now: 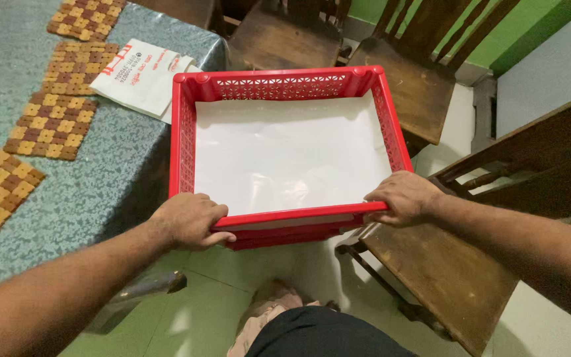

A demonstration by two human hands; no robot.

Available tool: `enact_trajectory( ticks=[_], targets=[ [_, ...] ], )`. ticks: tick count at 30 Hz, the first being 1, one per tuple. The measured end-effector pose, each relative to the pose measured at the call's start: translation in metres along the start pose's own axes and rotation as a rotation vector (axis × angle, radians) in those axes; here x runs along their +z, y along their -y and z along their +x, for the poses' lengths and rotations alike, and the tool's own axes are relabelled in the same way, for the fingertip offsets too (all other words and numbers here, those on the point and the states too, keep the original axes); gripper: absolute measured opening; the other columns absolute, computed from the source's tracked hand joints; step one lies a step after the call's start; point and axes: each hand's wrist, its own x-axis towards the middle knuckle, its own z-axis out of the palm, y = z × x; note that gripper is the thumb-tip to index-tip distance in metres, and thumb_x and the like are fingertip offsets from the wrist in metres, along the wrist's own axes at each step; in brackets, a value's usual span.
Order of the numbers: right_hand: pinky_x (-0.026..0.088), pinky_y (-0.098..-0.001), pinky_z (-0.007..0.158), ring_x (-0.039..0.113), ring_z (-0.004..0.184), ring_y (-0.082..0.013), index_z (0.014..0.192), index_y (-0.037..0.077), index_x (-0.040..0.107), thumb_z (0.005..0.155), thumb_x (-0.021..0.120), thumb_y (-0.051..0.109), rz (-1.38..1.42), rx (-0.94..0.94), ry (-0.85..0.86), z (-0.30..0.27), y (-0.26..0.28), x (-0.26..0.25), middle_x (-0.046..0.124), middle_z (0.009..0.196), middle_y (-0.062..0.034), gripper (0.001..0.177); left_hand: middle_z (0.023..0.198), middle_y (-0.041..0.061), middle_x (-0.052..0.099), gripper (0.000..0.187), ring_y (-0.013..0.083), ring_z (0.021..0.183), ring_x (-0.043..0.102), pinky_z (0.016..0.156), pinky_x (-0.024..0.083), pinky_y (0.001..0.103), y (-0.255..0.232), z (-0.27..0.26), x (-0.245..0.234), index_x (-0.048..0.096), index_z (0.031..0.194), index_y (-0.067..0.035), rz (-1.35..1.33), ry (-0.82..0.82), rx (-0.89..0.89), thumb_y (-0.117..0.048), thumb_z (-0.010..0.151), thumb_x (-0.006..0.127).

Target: The person assembles a multi-tier plastic storage rack by connecting white side panels to red basket trays. They insert the side panels into the corners of each basket, stack the baskets vertically, and secure the structure. The person then places the completed rack on a table.

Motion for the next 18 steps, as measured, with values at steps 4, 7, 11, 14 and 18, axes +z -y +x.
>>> enact_trajectory(
  ticks=[4, 7, 11, 14, 18],
  targets=[
    [0.046, -0.0377, 0.111, 0.066, 0.118, -0.0206, 0.119, 0.026, 0.071, 0.094, 0.059, 0.049, -0.052, 0.087, 0.028, -0.005, 0.004, -0.006, 0.076, 0.113, -0.0030, 0.036, 0.096, 0.009, 0.071, 0.057, 0.0310, 0.101, 0.067, 0.088, 0.053, 0.048, -0.005, -0.001, -0.003, 0.062, 0.101, -0.012, 0.015, 0.034, -0.053, -0.068, 0.089, 0.058],
    [0.040, -0.0403, 0.114, 0.062, 0.122, -0.0218, 0.124, 0.021, 0.068, 0.090, 0.063, 0.056, -0.022, 0.074, -0.068, -0.006, 0.004, 0.001, 0.073, 0.120, -0.0054, 0.049, 0.106, 0.010, 0.070, 0.063, 0.0296, 0.113, 0.062, 0.102, 0.047, 0.044, -0.004, -0.003, 0.003, 0.063, 0.107, -0.011, 0.092, 0.003, -0.012, -0.071, 0.091, 0.056],
    [0.030, -0.0459, 0.115, 0.051, 0.131, -0.0329, 0.131, 0.010, 0.060, 0.083, 0.070, 0.056, -0.022, -0.006, -0.619, -0.010, 0.001, 0.027, 0.065, 0.135, -0.0203, 0.067, 0.132, 0.021, 0.059, 0.071, 0.0370, 0.130, 0.049, 0.111, 0.032, 0.051, 0.006, -0.004, 0.030, 0.064, 0.122, -0.010, 0.130, -0.703, -0.014, -0.066, 0.079, 0.065],
    [0.031, -0.0477, 0.116, 0.046, 0.141, -0.0432, 0.144, 0.003, 0.052, 0.090, 0.070, 0.049, 0.125, 0.290, -0.987, -0.005, 0.010, 0.060, 0.056, 0.148, -0.0325, 0.073, 0.153, 0.030, 0.044, 0.091, 0.0417, 0.144, 0.038, 0.116, 0.031, 0.051, 0.011, -0.003, 0.062, 0.042, 0.150, 0.002, -0.142, -0.951, -0.384, -0.060, 0.087, 0.066],
    [0.045, -0.0503, 0.103, 0.058, 0.121, -0.0443, 0.143, -0.005, 0.048, 0.086, 0.076, 0.044, 0.817, 1.006, -0.903, 0.013, 0.004, 0.095, 0.061, 0.128, -0.0306, 0.080, 0.147, 0.029, 0.048, 0.102, 0.0377, 0.133, 0.050, 0.108, 0.043, 0.047, 0.005, -0.004, 0.083, 0.031, 0.155, -0.001, -0.881, -0.884, -0.730, -0.057, 0.085, 0.077]
  ],
)
